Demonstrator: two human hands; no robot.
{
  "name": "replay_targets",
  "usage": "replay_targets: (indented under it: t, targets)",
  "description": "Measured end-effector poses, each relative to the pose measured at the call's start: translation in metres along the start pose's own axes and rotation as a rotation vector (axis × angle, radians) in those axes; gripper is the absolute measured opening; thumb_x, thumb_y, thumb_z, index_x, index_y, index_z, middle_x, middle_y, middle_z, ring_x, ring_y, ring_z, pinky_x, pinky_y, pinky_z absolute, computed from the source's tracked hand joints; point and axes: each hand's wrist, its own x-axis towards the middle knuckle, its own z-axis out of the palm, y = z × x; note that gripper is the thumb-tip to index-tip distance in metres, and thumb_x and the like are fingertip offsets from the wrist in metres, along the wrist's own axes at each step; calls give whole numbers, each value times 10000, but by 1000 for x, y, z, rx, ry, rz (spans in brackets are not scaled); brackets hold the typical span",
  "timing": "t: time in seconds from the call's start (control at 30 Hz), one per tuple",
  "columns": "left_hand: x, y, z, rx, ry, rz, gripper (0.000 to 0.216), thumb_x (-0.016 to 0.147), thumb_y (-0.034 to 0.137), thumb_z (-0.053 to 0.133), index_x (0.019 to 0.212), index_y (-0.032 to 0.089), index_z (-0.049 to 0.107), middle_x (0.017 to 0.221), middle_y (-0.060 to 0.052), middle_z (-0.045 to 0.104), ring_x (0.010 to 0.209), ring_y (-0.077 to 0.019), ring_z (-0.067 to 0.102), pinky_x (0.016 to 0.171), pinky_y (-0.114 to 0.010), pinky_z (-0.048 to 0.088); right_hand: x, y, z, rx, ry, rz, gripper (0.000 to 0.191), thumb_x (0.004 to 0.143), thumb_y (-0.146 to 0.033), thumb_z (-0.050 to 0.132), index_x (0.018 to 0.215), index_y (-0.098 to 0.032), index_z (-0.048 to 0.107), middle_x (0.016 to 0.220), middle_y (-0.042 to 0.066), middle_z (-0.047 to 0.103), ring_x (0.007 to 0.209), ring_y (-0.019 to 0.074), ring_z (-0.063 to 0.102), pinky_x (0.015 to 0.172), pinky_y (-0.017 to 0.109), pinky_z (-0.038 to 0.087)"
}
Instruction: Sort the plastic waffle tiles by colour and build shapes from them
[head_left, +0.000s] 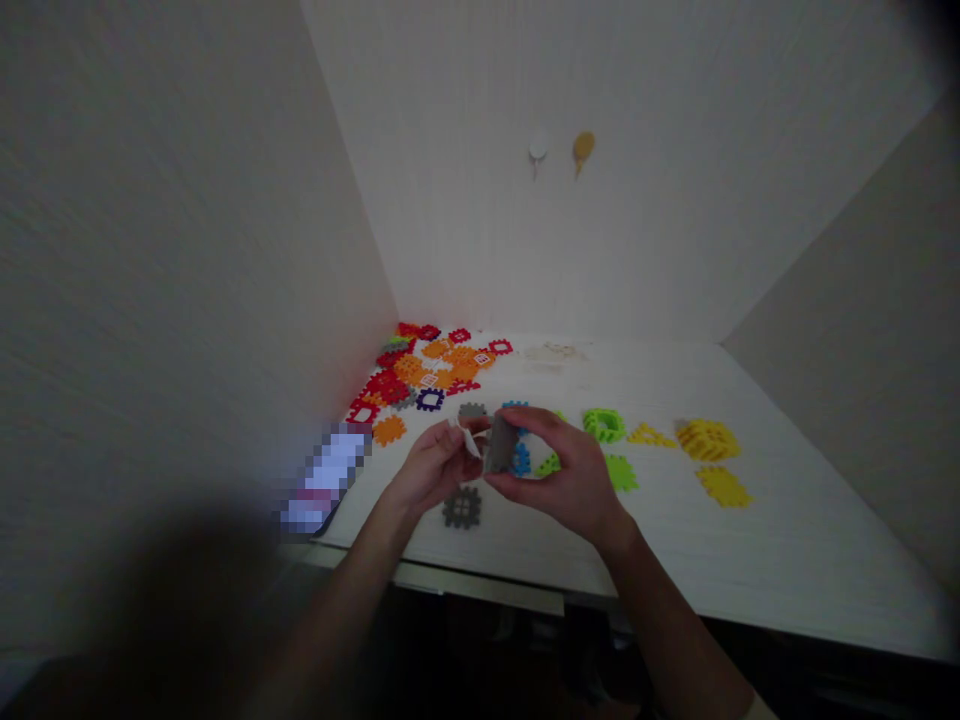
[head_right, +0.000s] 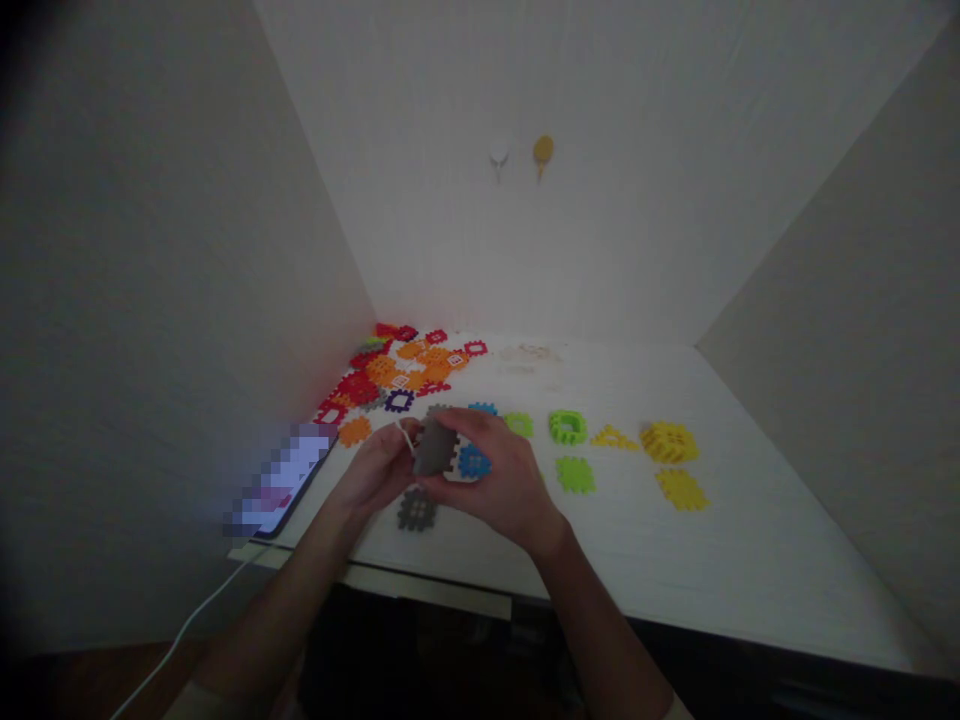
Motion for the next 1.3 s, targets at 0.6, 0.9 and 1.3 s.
replay_targets:
  t: [0.6, 0.9, 1.3]
  targets:
    - [85, 35, -131, 1879, 524, 226, 241, 706, 85, 492, 870, 150, 656, 918, -98, 667, 889, -219, 588, 809, -316, 439, -45, 34, 1, -105, -128, 193, 440, 760, -400, 671, 1167, -259, 579, 1149, 65, 639, 1058, 210, 596, 930, 392, 482]
    - [71, 51, -124, 1806, 372, 299, 361, 680, 99, 555, 1024, 149, 654, 1090, -105, 629, 1070, -237, 547, 973, -360, 406, -42, 43, 12, -159, -195, 165, 437, 768, -361, 653, 1178, -236, 566, 1183, 77, 617, 1107, 215, 555, 960, 407, 446]
    - [1, 13, -58, 1293, -121, 405, 482, 705, 324, 719, 1160, 224, 592, 1183, -80, 616, 1038, -212, 583, 772, -306, 510, -1, 51, 52, -240, -406, 42, 461, 732, -319, 675, 1159, -177, 576, 1127, 88, 650, 1032, 250, 586, 926, 404, 435]
